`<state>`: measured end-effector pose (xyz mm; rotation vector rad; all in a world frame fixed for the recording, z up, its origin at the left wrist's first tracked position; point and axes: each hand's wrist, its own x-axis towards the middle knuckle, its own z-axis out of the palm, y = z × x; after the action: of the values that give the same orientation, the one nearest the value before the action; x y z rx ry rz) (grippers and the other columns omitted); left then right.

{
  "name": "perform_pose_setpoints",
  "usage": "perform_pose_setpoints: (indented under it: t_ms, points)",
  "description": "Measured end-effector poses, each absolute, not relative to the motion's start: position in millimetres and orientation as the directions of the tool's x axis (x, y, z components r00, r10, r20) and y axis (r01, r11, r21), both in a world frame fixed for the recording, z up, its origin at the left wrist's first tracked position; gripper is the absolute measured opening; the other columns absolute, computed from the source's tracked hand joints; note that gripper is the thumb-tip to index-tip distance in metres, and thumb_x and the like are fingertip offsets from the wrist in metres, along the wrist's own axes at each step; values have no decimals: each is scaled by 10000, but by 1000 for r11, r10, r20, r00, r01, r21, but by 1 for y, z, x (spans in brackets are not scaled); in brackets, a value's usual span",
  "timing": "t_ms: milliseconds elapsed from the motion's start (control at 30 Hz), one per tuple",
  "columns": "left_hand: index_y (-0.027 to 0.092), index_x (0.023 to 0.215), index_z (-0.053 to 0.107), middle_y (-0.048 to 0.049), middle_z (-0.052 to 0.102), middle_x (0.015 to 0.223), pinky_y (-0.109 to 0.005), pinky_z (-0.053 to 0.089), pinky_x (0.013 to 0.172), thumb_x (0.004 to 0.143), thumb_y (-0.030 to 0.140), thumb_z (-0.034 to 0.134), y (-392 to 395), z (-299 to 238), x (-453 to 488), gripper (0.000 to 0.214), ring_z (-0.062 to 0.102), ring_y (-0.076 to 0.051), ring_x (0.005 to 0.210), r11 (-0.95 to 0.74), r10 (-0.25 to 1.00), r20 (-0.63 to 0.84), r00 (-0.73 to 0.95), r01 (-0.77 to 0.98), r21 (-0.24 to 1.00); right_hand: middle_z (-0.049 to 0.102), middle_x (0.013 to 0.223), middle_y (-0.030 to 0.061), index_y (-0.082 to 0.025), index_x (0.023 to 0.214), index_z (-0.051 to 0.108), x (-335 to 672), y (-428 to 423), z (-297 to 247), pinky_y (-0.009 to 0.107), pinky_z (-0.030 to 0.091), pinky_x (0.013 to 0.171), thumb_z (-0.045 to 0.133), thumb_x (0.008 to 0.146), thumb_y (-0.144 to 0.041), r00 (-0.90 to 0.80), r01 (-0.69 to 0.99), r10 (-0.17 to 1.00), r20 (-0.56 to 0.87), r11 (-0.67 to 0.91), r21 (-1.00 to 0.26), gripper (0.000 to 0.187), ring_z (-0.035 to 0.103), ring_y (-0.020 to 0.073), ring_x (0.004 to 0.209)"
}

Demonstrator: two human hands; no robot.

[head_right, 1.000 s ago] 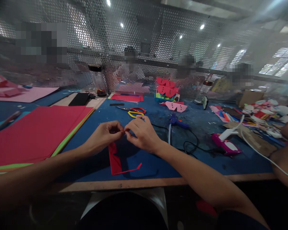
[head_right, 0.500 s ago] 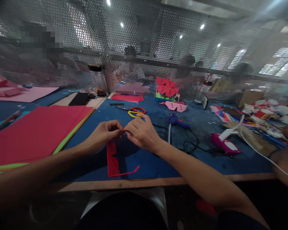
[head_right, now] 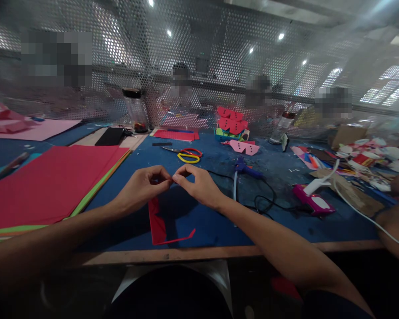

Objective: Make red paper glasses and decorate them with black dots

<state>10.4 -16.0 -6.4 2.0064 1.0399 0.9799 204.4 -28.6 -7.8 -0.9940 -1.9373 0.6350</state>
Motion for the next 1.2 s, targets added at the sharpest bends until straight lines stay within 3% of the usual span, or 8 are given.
perform_pose_setpoints:
  t_ms: [233, 633, 1200]
  points:
    - [160, 794, 655, -9, 674, 751, -246, 437, 651, 812, 237, 588, -16, -7, 10, 104, 593, -152, 710, -471, 860, 327, 391, 364, 804, 657, 776, 3, -173, 801, 634, 205, -25, -9, 264, 432, 755, 534, 934, -435, -329, 357, 885, 330, 441, -824, 311, 594, 134, 763]
    - [161, 807, 659, -18, 688, 773, -261, 441, 669, 828, 243, 572, -17, -6, 11, 121, 608, -162, 734, -473, 850, 315, 421, 350, 809, 655, 757, 2, -163, 798, 650, 204, -23, -11, 262, 425, 745, 609, 868, -418, -368, 254, 913, 175, 279, -926, 267, 586, 137, 764]
    - [166, 810, 651, -6, 658, 741, -250, 416, 624, 822, 253, 565, -15, -8, 10, 123, 576, -152, 696, -474, 850, 318, 419, 349, 808, 653, 796, 9, -158, 839, 647, 204, -22, -10, 272, 439, 747, 636, 857, -454, -368, 311, 905, 213, 335, -889, 297, 591, 142, 772]
